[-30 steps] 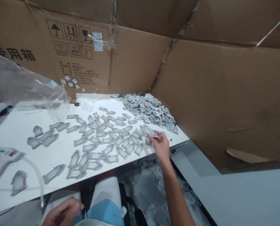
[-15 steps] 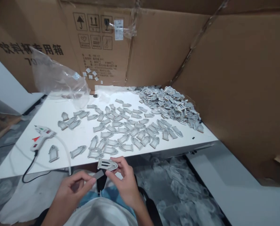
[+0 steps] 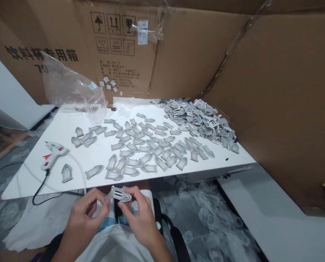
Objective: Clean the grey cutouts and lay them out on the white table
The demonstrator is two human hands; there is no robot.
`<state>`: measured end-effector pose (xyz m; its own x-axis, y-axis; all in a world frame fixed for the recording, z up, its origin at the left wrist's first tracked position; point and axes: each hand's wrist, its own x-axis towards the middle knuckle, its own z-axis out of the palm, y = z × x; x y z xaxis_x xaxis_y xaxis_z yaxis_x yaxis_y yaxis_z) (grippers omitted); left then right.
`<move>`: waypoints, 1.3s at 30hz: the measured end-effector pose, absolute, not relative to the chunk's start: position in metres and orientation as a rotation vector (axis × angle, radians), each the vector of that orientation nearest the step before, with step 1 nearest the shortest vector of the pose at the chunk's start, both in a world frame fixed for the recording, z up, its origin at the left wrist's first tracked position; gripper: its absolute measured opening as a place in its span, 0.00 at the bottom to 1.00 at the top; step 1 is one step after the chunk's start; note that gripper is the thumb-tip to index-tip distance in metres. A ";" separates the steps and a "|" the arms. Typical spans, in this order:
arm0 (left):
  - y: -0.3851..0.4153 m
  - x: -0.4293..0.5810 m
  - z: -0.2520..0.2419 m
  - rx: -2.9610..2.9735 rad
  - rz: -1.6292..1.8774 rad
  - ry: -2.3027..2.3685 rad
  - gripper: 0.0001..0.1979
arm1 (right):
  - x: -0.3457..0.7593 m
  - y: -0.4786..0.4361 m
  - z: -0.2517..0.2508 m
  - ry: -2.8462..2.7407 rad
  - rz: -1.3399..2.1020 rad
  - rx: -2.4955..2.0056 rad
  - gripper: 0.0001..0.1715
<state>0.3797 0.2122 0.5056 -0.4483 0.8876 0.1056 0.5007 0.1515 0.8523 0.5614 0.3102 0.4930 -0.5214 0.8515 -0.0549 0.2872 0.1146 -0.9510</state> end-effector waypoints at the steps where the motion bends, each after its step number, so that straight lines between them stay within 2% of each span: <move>1: 0.213 0.380 0.505 1.366 1.224 2.039 0.12 | 0.561 0.309 0.493 -1.906 1.386 -1.084 0.18; 11: 0.222 0.383 0.518 1.683 1.215 2.115 0.11 | 0.558 0.308 0.491 -2.041 1.276 -0.959 0.16; 20: 0.220 0.388 0.515 1.790 1.274 2.151 0.01 | 0.556 0.305 0.489 -1.909 1.443 -1.021 0.19; 26: 0.220 0.388 0.511 2.107 1.184 2.272 0.06 | 0.552 0.301 0.485 -1.760 1.528 -1.044 0.21; 39: 0.221 0.394 0.507 2.311 1.149 2.372 0.04 | 0.545 0.295 0.478 -1.734 1.539 -0.979 0.18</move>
<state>0.3938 0.2206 0.5065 -0.0940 0.7462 0.6590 0.9797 -0.0485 0.1947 0.5446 0.2953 0.4781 -0.5367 0.8433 -0.0280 0.1278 0.0484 -0.9906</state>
